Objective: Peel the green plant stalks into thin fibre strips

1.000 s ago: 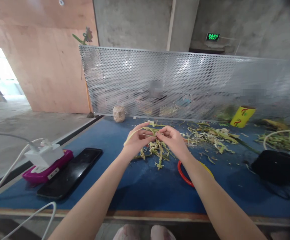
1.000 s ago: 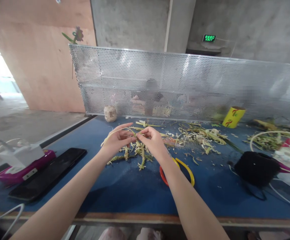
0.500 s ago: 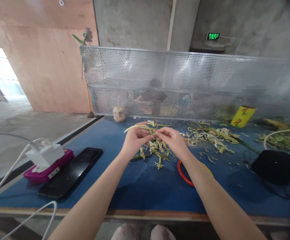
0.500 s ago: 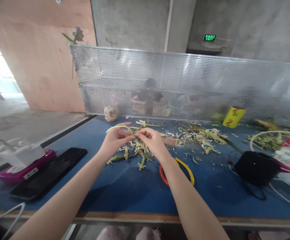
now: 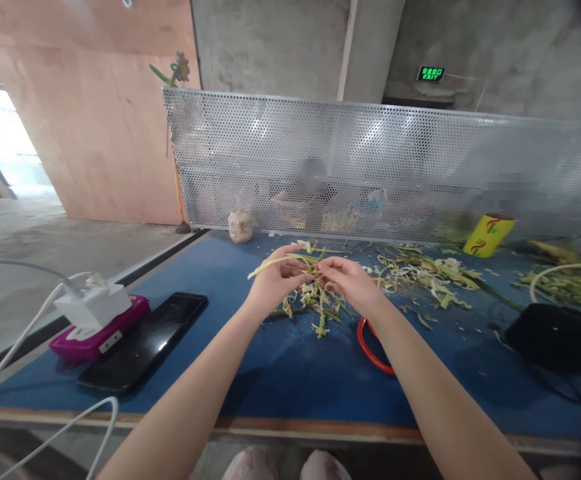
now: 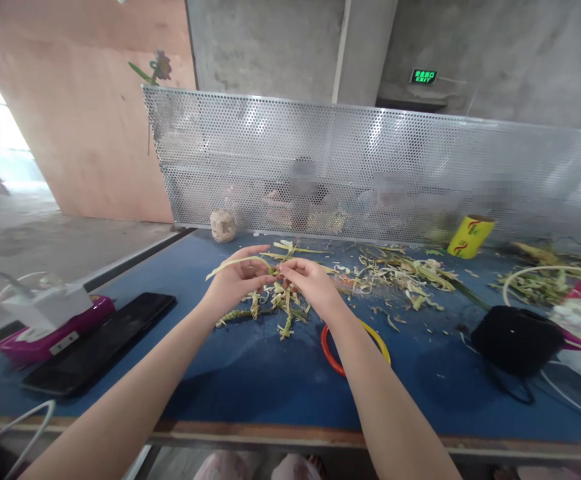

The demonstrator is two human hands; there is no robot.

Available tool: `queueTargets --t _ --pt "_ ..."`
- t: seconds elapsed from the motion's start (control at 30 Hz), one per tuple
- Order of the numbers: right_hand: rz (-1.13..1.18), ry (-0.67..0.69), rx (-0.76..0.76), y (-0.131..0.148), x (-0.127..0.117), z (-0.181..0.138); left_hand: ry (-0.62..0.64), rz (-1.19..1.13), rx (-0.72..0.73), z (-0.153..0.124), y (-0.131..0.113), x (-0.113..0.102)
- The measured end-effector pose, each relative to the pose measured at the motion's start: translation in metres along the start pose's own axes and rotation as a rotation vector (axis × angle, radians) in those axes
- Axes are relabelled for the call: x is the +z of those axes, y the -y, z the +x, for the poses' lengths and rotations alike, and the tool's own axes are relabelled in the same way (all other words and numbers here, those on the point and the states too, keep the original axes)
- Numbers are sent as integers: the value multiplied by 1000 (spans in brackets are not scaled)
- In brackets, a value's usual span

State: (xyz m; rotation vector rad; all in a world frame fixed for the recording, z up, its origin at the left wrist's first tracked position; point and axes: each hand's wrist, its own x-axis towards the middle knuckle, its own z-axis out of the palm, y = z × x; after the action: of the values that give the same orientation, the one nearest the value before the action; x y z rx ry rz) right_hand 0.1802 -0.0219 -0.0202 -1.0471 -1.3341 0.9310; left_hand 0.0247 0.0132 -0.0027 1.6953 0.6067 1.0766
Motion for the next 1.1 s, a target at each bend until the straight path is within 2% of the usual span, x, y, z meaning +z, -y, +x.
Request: queueTargets --t 0.33,0.5,0.6,0.7,0.9,0.97,1.1 --pt "-233 -94 -87 7 9 -3 -10 -28 -49 -2 0 5" --pt "-207 -143 -138 4 3 0 38 -189 -71 -2 -2 4" --pt "-179 -171 -144 4 2 1 61 -164 -118 -1 -1 3" --pt "-166 -151 -151 2 3 2 47 -97 -105 0 2 0" --pt "-86 -117 -13 -3 6 2 -11 82 12 0 4 -1" --pt "-64 -107 13 -4 8 1 -6 91 -10 -1 4 1" --pt "-14 -85 15 -3 11 -1 -4 55 -145 -1 3 4"
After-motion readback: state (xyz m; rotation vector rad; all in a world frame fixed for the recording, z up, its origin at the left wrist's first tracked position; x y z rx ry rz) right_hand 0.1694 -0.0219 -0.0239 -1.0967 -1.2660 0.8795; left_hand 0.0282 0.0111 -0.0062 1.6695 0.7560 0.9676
